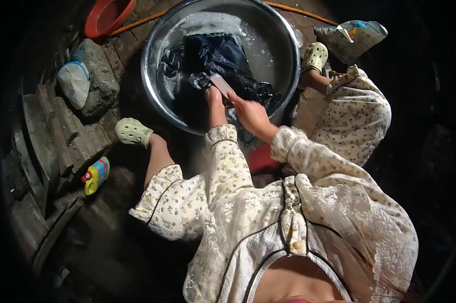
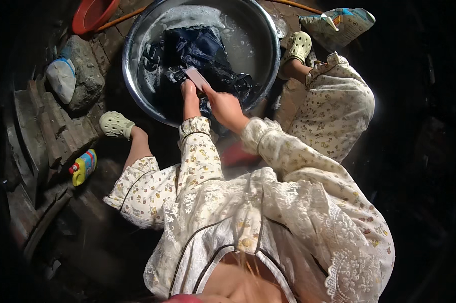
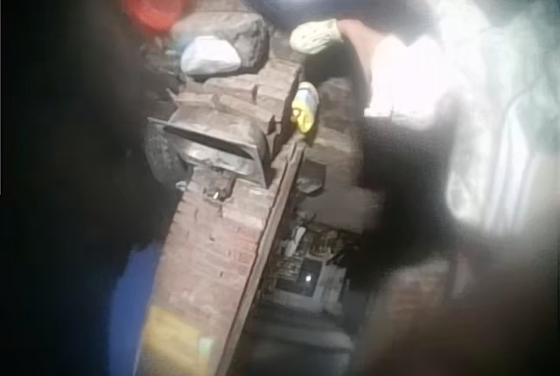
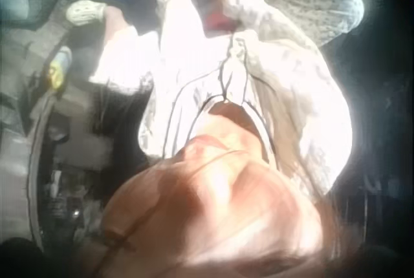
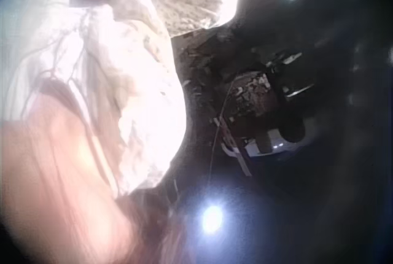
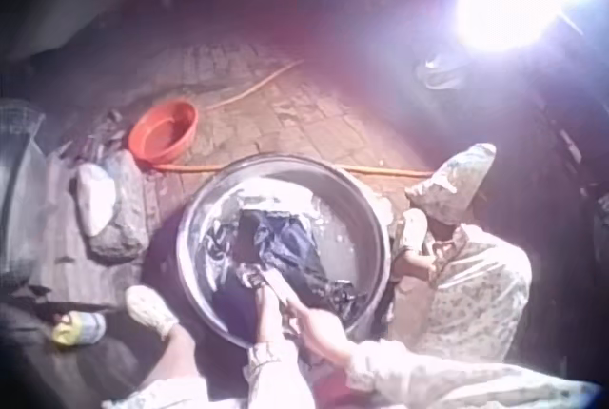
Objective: The person washes a dark garment in a metal basin using a brush and hands. They scrub the fabric, rinse it in soapy water, and repeatedly agitate the cloth throughout the clip.
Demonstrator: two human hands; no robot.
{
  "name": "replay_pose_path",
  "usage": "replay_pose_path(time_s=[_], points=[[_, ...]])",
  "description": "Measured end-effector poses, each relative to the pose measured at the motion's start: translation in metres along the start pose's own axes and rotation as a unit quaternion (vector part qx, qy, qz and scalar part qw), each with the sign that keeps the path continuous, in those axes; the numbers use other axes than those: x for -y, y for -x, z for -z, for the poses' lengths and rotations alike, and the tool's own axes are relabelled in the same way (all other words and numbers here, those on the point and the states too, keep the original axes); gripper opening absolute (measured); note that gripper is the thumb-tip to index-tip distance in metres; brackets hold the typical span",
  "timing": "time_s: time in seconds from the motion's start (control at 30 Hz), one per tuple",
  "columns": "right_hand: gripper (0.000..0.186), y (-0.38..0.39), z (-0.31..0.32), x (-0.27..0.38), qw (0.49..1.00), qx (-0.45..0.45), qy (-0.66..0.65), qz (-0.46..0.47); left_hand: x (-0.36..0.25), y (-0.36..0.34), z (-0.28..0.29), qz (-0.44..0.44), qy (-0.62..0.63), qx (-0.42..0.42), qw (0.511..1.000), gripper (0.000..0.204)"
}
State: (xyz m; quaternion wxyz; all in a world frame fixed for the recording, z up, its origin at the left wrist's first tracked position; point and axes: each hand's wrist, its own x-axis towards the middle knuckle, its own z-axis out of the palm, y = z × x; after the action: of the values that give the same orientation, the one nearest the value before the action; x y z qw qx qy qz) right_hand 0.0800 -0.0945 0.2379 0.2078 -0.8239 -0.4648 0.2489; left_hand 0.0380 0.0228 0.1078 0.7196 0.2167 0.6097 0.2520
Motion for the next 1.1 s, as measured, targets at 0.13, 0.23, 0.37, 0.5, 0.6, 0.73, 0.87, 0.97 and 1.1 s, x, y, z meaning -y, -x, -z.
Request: replay_pose_path(time_s=[0.13, 0.23, 0.37, 0.5, 0.6, 0.73, 0.87, 0.97, 1.1], points=[[0.035, -0.023, 0.007, 0.004, 1.000, 0.012, 0.023, -0.001, 0.001, 0.002, 0.005, -0.047, -0.208, 0.005, 0.977, 0.037], [0.029, -0.060, 0.001, 0.002, 1.000, -0.010, -0.013, 0.008, 0.007, 0.009, 0.002, -0.033, 0.005, 0.062, 0.998, 0.038], [0.035, -0.009, 0.005, 0.004, 0.991, -0.011, -0.124, 0.048, -0.011, 0.005, 0.014, 0.109, 0.306, 0.125, 0.938, 0.037], [0.039, 0.023, 0.017, 0.001, 1.000, -0.005, -0.003, 0.008, -0.002, 0.015, 0.002, 0.166, 0.448, 0.302, 0.825, 0.041], [0.037, -0.029, 0.016, -0.013, 0.998, -0.052, 0.030, 0.028, 0.001, 0.028, -0.020, 0.100, 0.376, 0.284, 0.877, 0.036], [0.037, 0.016, 0.020, 0.000, 0.997, -0.042, -0.004, 0.057, -0.023, 0.019, -0.011, 0.075, 0.365, 0.262, 0.890, 0.044], [0.041, 0.028, 0.030, 0.000, 0.999, -0.026, 0.021, 0.025, -0.035, 0.034, -0.018, 0.044, 0.306, 0.299, 0.903, 0.059], [0.033, -0.012, 0.023, -0.006, 0.997, -0.065, 0.003, 0.033, -0.028, 0.046, -0.024, 0.039, 0.309, 0.304, 0.900, 0.047], [0.031, -0.028, 0.004, -0.027, 0.995, -0.046, -0.067, -0.053, -0.007, 0.060, -0.034, 0.100, 0.237, 0.278, 0.925, 0.056]])
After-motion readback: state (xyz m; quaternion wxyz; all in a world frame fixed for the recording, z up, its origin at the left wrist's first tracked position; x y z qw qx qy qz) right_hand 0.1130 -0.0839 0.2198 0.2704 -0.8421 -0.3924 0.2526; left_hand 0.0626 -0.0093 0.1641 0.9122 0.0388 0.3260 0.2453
